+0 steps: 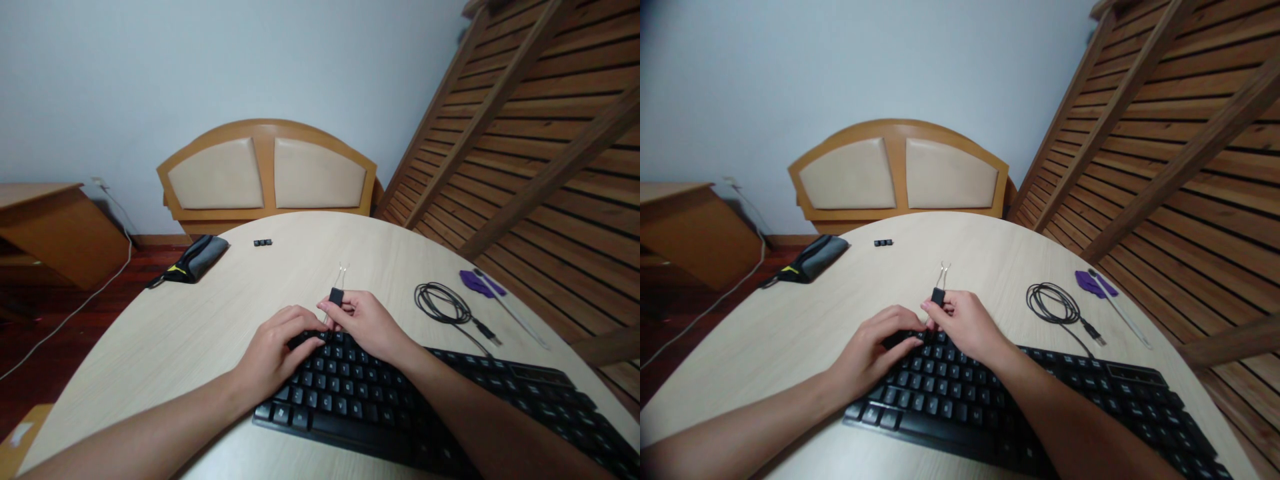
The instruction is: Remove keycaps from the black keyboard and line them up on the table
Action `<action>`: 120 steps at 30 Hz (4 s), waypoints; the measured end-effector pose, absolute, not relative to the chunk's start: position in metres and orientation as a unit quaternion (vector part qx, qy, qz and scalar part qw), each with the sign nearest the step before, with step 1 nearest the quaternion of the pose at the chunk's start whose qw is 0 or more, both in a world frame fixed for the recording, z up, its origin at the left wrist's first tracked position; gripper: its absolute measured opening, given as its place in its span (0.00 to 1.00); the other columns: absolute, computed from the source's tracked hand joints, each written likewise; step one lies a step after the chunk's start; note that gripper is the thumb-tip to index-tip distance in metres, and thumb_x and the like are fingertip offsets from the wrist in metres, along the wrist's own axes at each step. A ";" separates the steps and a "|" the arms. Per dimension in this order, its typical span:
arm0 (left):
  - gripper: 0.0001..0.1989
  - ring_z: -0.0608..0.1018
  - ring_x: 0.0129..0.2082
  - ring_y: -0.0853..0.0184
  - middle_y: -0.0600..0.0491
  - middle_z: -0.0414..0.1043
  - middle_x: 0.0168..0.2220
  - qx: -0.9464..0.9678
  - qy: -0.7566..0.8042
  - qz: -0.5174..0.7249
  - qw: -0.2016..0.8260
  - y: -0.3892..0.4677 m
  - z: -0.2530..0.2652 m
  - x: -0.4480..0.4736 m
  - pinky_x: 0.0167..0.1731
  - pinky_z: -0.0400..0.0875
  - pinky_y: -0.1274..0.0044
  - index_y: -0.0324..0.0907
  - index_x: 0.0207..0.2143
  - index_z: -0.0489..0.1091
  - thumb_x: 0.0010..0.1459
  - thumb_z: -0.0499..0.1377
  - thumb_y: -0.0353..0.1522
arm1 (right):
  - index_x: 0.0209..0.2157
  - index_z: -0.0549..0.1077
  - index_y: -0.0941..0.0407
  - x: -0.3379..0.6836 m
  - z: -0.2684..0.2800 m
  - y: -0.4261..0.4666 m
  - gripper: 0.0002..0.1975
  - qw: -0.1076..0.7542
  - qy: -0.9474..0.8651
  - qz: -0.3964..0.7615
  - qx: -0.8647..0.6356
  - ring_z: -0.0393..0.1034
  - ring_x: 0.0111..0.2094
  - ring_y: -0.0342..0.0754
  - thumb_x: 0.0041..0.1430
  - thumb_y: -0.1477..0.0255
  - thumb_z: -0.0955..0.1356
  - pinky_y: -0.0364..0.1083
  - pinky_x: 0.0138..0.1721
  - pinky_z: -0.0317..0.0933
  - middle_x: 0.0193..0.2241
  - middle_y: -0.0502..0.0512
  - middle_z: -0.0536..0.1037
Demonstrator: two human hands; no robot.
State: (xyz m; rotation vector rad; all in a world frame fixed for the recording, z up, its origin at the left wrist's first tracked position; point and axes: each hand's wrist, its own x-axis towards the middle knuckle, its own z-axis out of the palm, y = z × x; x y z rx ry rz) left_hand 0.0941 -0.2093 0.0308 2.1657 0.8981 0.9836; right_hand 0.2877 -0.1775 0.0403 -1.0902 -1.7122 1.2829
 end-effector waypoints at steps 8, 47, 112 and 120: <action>0.07 0.75 0.39 0.65 0.53 0.74 0.39 0.760 0.410 0.396 0.314 -0.202 0.024 0.094 0.41 0.70 0.71 0.44 0.42 0.71 0.61 0.59 0.28 | 0.29 0.75 0.59 0.288 0.037 -0.175 0.16 0.368 -0.641 0.502 -0.449 0.71 0.25 0.44 0.58 0.59 0.69 0.43 0.30 0.66 0.24 0.53 0.78; 0.07 0.66 0.53 0.51 0.47 0.69 0.50 0.730 0.597 0.312 -0.113 0.012 -0.005 0.031 0.52 0.64 0.63 0.46 0.39 0.77 0.56 0.63 0.33 | 0.29 0.74 0.58 0.285 0.031 -0.175 0.16 0.348 -0.679 0.468 -0.445 0.73 0.27 0.44 0.64 0.62 0.64 0.43 0.31 0.65 0.24 0.53 0.78; 0.10 0.67 0.52 0.51 0.45 0.69 0.48 0.716 0.620 0.320 -0.026 0.022 -0.019 0.021 0.50 0.66 0.62 0.46 0.42 0.75 0.59 0.58 0.30 | 0.31 0.75 0.59 0.287 0.031 -0.176 0.16 0.346 -0.683 0.472 -0.437 0.73 0.27 0.45 0.64 0.62 0.64 0.43 0.32 0.65 0.24 0.53 0.78; 0.12 0.67 0.53 0.50 0.44 0.68 0.49 0.720 0.608 0.333 -0.027 0.014 -0.013 0.025 0.52 0.65 0.60 0.44 0.45 0.72 0.57 0.58 0.28 | 0.30 0.75 0.58 0.287 0.031 -0.176 0.15 0.347 -0.683 0.472 -0.437 0.73 0.27 0.45 0.64 0.62 0.64 0.43 0.31 0.65 0.24 0.53 0.78</action>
